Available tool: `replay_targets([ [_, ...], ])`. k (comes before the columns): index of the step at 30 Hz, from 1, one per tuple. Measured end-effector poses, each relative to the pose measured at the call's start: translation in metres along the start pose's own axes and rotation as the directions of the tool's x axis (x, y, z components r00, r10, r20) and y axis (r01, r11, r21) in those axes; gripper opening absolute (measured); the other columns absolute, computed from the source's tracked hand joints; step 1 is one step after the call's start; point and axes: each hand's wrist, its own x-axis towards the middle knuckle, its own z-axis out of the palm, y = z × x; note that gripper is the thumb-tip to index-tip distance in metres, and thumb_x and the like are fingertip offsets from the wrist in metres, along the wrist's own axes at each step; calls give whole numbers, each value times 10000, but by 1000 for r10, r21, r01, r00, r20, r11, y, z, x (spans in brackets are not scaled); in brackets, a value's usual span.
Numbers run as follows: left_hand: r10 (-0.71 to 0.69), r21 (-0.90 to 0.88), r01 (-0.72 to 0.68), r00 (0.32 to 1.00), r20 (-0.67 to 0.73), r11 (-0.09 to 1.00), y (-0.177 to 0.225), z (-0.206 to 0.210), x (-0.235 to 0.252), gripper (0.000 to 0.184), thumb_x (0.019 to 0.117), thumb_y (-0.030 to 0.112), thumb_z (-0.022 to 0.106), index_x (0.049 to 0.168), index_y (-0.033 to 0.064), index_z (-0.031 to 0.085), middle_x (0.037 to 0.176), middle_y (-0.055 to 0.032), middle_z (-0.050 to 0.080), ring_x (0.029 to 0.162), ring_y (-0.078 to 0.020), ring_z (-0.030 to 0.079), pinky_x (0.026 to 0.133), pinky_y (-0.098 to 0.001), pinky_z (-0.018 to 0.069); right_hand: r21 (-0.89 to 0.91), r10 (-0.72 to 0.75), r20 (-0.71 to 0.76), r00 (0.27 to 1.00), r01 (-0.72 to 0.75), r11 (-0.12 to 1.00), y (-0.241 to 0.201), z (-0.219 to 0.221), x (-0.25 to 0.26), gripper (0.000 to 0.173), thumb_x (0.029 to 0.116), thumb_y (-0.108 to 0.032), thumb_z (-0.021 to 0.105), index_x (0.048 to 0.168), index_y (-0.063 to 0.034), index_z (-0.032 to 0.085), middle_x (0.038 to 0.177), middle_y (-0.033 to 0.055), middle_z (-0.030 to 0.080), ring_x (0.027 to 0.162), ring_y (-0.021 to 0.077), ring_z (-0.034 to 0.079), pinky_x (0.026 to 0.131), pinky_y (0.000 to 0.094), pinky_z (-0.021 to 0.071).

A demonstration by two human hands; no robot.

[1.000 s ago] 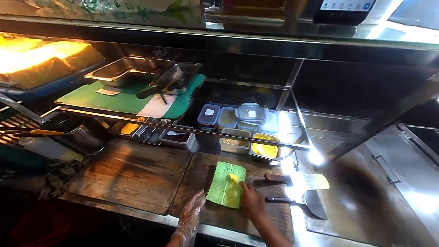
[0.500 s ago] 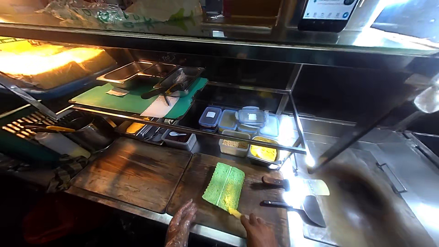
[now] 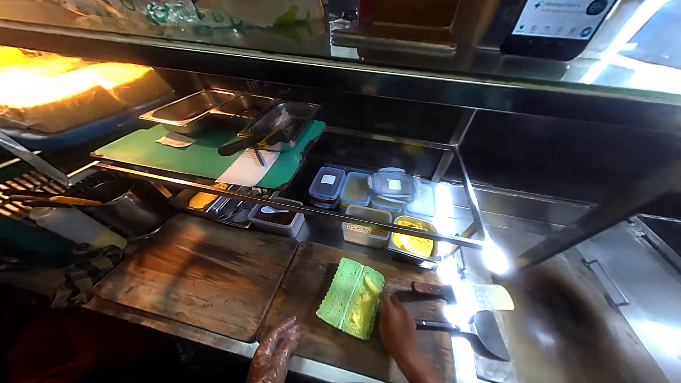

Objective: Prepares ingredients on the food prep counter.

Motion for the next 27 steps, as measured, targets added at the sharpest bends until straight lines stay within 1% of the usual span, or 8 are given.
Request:
replay_targets([
  [4,113,116,-124,989,100,985,7,-12,16,399,1017,162,584,1381,-1,596,1279,-151,696,1117,-208,710,992,-368,582,285,-42,210,977,-20,958,-13,0,-56,362,972,-91,562,1315,-117,672,1175,164,721,1042,350,712,892,589,569],
  [6,84,60,-88,994,67,994,5,-11,21,385,1009,122,578,1369,-15,596,1240,-163,707,1077,-219,719,954,-373,596,393,-48,105,993,2,919,-4,0,-23,331,982,-91,580,1303,-65,655,1166,169,718,1048,320,708,933,546,569],
  [11,84,142,-109,982,172,984,4,-11,22,366,1013,140,601,1347,-9,621,1232,-152,713,1068,-203,728,964,-366,600,-48,-182,-177,967,176,983,19,25,19,372,960,-73,530,1258,-186,721,1061,155,713,853,332,730,669,528,611],
  [14,129,150,-161,970,205,975,7,-15,26,384,1008,125,595,1351,-46,603,1262,-186,694,1099,-225,716,1004,-382,577,122,-59,-1,998,59,991,0,8,-10,359,983,-92,520,1286,-157,701,1166,149,712,960,346,722,783,576,586],
  [18,57,113,-75,986,158,991,-2,-16,28,340,1003,101,601,1317,-26,632,1183,-167,723,1019,-217,736,930,-373,609,25,-86,-145,986,91,996,15,15,35,374,988,-99,489,1278,-176,712,1126,157,704,957,346,722,756,553,602],
  [20,71,153,-103,976,204,983,2,-16,27,364,1001,125,602,1334,-18,625,1223,-165,711,1054,-212,724,958,-374,594,209,-50,61,997,36,977,7,8,28,366,998,-114,498,1319,-140,672,1187,138,713,1020,318,716,858,547,590],
  [24,95,95,-123,963,254,988,8,5,28,483,991,115,614,1448,-19,530,1412,-179,614,1266,-208,635,1092,-339,514,798,163,208,964,-264,542,12,1,25,321,934,-69,625,1249,-24,583,804,93,648,549,156,537,496,329,461],
  [27,98,207,-169,944,315,964,12,25,38,575,1016,208,603,1544,50,439,1520,-126,536,1380,-157,540,1165,-318,437,305,123,-42,992,-104,947,21,-9,35,343,993,-112,543,1313,-104,665,1141,121,725,984,271,715,857,484,592],
])
